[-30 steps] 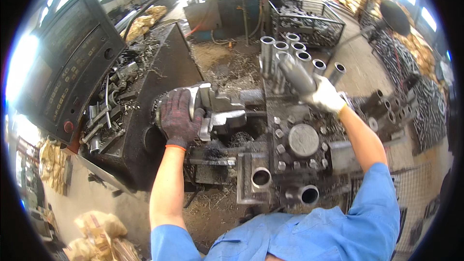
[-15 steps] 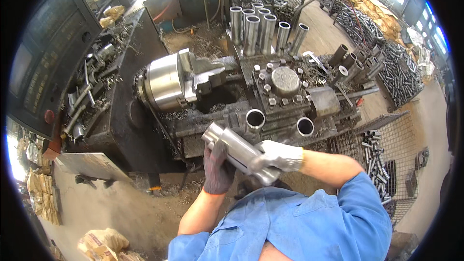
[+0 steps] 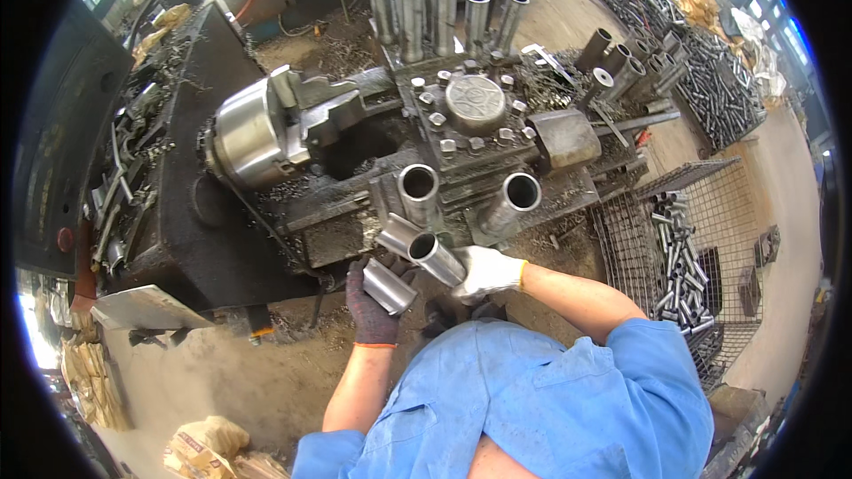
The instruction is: The person repeatedly picks cylindrical metal parts from a wire basket, inserts them into a lathe chuck, operates the machine, removes the processed parts, and places them into a collection bin. The cycle repeats continuously throughout the clip.
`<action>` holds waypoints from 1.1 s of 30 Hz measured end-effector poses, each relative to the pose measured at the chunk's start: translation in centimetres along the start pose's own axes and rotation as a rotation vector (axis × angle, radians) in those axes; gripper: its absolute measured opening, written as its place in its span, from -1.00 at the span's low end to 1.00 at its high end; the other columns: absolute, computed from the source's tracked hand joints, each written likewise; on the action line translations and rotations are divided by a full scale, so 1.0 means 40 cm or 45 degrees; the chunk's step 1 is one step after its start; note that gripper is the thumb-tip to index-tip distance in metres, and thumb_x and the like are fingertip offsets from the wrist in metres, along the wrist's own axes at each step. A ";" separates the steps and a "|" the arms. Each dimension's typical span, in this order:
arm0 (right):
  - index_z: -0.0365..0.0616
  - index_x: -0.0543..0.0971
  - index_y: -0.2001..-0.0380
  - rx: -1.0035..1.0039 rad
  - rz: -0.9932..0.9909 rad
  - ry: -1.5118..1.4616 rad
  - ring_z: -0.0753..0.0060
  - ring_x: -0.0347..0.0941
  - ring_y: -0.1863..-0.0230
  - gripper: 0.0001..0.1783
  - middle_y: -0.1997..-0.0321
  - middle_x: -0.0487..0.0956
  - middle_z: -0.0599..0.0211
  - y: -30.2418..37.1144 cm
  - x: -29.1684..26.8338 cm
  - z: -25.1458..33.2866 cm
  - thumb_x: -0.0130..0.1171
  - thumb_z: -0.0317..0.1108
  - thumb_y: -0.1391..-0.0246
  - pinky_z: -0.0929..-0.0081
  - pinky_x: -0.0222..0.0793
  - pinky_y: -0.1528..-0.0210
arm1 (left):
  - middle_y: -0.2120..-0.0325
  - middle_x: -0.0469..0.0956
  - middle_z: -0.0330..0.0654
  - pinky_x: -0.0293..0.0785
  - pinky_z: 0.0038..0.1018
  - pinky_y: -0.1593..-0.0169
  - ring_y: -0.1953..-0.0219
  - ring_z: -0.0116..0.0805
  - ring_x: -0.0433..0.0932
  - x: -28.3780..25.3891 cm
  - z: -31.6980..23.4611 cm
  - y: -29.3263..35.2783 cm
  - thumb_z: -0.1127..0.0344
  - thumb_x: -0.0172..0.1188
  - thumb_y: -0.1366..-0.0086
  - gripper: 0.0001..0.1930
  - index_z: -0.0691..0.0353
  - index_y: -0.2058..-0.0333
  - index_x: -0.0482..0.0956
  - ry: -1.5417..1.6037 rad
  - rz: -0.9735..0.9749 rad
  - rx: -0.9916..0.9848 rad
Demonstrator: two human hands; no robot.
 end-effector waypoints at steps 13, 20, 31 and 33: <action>-0.19 0.62 -0.18 -0.441 -0.318 -0.426 0.50 0.60 -0.03 -0.27 -0.05 0.72 0.33 0.234 -0.292 0.025 0.60 -0.43 0.15 0.39 0.53 -0.21 | -0.04 0.64 -0.02 0.65 -0.33 -0.15 -0.03 -0.20 0.69 0.400 0.142 0.043 0.27 0.79 0.08 -0.06 0.26 -0.26 0.44 -1.859 0.516 1.506; -0.05 0.63 -0.06 -0.163 -0.727 0.118 0.09 0.71 0.05 -0.35 0.04 0.75 0.11 0.120 -0.295 0.024 0.58 -0.03 0.08 0.24 0.63 -0.04 | -0.08 0.58 -0.17 0.65 -0.32 -0.11 -0.06 -0.29 0.63 0.325 0.015 0.102 0.31 0.59 -0.25 -0.20 0.17 -0.36 0.29 -1.206 0.284 1.010; -0.23 0.54 0.06 -0.562 -0.606 0.775 -0.10 0.67 0.37 -0.62 0.27 0.67 0.05 -0.003 0.049 0.174 0.26 -0.20 -0.15 0.05 0.66 0.27 | 0.10 0.70 0.06 0.77 0.00 0.07 0.18 0.03 0.76 0.023 -0.088 0.047 -0.53 -0.01 -0.42 -0.17 0.23 -0.08 0.57 -0.061 0.057 0.269; -0.21 0.53 0.11 -0.182 -0.688 1.105 -0.06 0.66 0.45 -0.66 0.29 0.65 0.06 -0.117 0.079 0.139 0.27 -0.24 -0.12 0.07 0.63 0.41 | 0.08 0.69 0.04 0.75 0.07 0.05 0.13 0.07 0.75 0.009 -0.106 0.039 -0.60 0.03 -0.33 -0.14 0.19 -0.05 0.57 -0.094 0.121 0.248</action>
Point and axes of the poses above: each hand's wrist, its own y-axis away from the middle knuckle, its own x-axis out of the palm, z = x × y, the point moved 6 cm from there along -y, towards the middle knuckle
